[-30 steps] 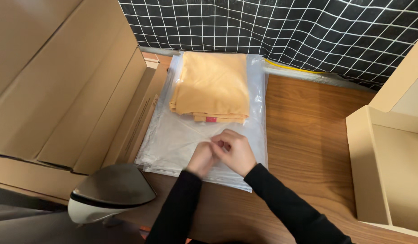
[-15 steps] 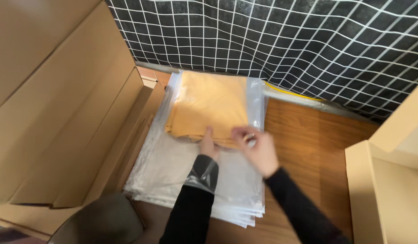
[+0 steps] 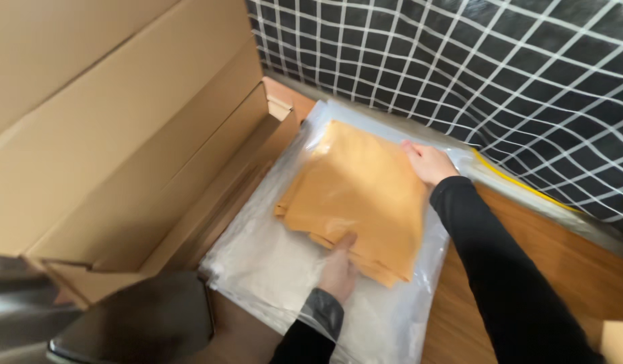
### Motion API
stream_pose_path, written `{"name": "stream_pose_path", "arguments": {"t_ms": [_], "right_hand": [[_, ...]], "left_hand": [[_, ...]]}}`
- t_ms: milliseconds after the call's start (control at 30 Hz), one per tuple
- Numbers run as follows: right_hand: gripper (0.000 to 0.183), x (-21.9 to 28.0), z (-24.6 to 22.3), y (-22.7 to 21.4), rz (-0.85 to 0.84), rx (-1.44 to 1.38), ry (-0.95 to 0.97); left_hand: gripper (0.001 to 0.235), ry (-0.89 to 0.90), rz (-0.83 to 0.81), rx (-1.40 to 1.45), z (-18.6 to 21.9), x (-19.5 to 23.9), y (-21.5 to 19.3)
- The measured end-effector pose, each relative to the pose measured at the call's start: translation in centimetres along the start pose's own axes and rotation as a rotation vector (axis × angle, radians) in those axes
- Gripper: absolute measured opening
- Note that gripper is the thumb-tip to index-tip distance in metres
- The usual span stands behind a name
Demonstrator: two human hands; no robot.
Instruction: The person unpacks a black garment from a plastic bag, places it on a hanger, and hangs it on a clothing rack. They then move a cardboard box to a stack, unpack a yellow garment from a box, place it on a hanger, and hang it on the rack. Finally, they move another box and unpack a yellow item from a plastic bag.
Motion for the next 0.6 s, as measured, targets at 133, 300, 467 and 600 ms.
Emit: {"name": "stream_pose_path", "arguments": {"t_ms": [133,300,467,600], "right_hand": [[0.092,-2.2,1.9,1.8,-0.09,0.038,0.045],[0.084,-1.2,3.6,2.3,-0.063,-0.071,0.086],[0.102,1.3,3.6,2.0,-0.058,-0.022,0.046],[0.119,4.6,2.5,1.9,-0.018,0.081,0.023]], "left_hand": [[0.028,-0.038,0.079,0.137,-0.6,5.3,-0.5],[0.029,-0.136,0.114,0.083,-2.9,10.9,-3.8],[0.037,0.248,0.086,0.075,-5.8,13.5,-8.7],[0.062,0.161,0.246,0.138,-4.2,21.1,-9.8]]}}
Point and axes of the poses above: each hand's wrist, its own x-axis away from the middle knuckle, its own y-axis out of the palm, z = x × y, the point moved 1 cm from there along -x, towards the middle knuckle, and after that the axes turned 12 degrees about -x, right-handed, at the moved point
